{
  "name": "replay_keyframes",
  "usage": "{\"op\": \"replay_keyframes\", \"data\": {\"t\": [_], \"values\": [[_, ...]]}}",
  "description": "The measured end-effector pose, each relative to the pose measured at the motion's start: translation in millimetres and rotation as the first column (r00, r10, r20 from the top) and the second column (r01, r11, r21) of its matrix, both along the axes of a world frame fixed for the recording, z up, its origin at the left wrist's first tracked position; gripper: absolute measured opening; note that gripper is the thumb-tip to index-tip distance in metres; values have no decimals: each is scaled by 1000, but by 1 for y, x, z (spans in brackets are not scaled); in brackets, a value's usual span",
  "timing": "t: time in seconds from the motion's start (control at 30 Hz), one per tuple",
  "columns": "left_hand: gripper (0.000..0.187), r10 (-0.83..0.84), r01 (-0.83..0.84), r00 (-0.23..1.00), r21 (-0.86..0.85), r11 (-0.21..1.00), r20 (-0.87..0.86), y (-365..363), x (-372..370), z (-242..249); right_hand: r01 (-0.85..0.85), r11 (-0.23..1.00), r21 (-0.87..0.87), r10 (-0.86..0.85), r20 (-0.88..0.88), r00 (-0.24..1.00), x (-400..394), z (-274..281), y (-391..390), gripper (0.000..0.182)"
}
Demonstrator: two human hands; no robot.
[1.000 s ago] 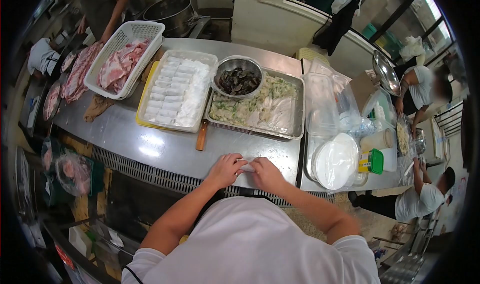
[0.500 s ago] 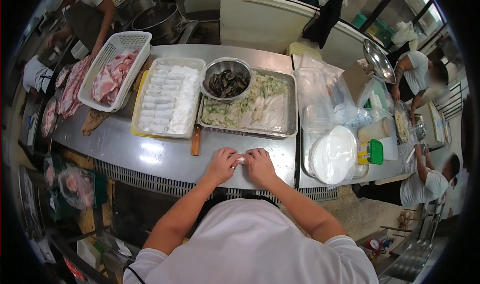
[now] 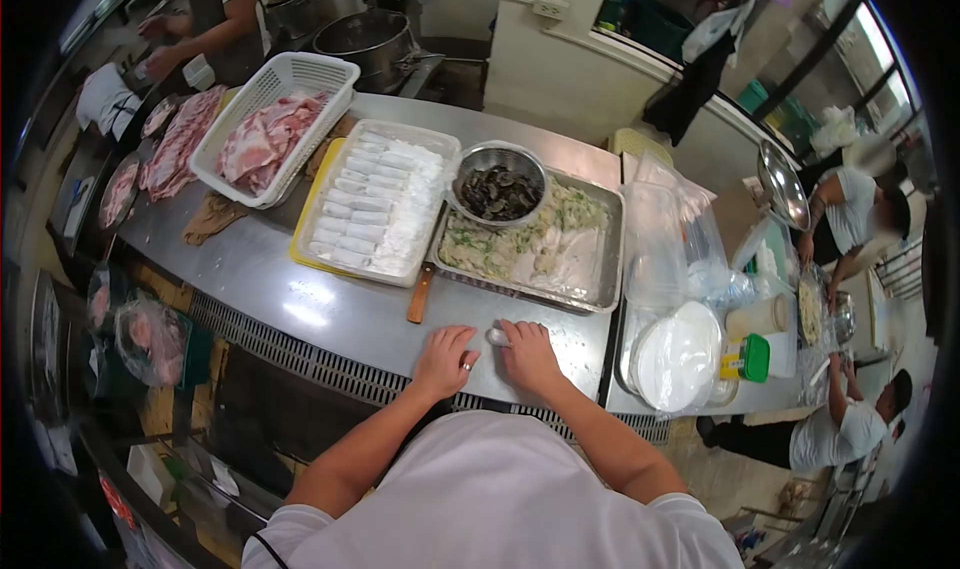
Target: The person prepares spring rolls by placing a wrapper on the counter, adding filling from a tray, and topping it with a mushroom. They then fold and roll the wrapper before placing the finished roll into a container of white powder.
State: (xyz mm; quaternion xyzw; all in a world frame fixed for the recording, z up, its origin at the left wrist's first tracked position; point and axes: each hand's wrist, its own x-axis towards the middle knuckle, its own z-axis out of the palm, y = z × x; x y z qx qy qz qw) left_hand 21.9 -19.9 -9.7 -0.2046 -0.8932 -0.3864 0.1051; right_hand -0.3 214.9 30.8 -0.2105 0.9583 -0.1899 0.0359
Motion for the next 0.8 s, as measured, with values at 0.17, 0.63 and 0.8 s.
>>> {"op": "replay_keyframes", "data": {"t": [0.17,0.63,0.8], "values": [[45,59,-62,997,60,996,44,-4,2,-1,164,938,-304,-80,270,960,-14,10,-6,54],[45,63,-64,995,22,998,77,-5,1,-2,184,826,-533,-64,236,970,-291,111,-171,42],[44,46,-52,993,52,997,110,-7,1,1,146,931,-334,-126,83,989,-372,82,-219,43]]}}
